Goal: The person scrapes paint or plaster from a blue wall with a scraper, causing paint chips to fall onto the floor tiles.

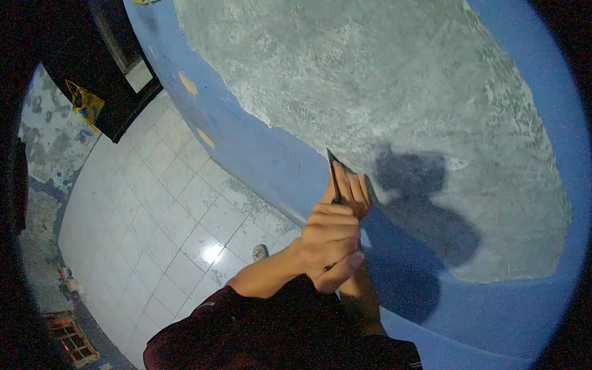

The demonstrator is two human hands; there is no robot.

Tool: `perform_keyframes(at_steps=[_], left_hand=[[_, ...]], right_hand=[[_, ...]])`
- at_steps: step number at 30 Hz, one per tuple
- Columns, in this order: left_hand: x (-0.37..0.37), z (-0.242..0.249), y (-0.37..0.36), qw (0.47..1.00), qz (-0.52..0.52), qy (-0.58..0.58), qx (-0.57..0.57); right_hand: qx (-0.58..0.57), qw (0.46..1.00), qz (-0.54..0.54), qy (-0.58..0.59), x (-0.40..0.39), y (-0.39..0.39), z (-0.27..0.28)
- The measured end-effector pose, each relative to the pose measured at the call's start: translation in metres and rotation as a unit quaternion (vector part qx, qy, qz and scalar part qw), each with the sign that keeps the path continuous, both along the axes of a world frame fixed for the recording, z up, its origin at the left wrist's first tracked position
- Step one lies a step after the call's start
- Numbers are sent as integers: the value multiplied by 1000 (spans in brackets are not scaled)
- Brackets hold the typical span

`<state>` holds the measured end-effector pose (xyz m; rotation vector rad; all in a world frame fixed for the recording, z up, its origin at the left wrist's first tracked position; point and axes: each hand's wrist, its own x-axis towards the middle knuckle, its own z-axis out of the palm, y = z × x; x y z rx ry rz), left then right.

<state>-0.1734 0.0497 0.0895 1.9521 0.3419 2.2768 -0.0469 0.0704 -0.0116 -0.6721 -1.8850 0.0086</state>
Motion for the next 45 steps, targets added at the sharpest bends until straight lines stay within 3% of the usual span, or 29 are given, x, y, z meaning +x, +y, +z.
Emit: perform_keyframes(at_steps=[4,19,21,27,35,38,40,45], left_hand=[[-9,-1,-2,999,-7,45,-9],[8,-6,-13,999,-31,-16,-6],[8,-14,-8,999,-2,37,-31],[6,-16,-4,999,-9,38,-1],[14,-22,-4,1000,-1,25,2],[16,-14,-2,998,51,-24,20],[4,-12,-4,1000,-19,-4,11],[15,-12,-4,999,10,-36,23]], right_hand=[[1,1000,-3,5,-2,3,2],[0,1000,-3,5,-1,1,0],[-5,1000,-5,4,1,-1,0],[-13,1000,5,4,9,-7,-4],[-27,999,18,2,14,-10,-7],[-34,999,20,6,13,-13,-11],[-34,999,22,5,14,-12,-10],[-34,999,25,5,14,-15,-10]])
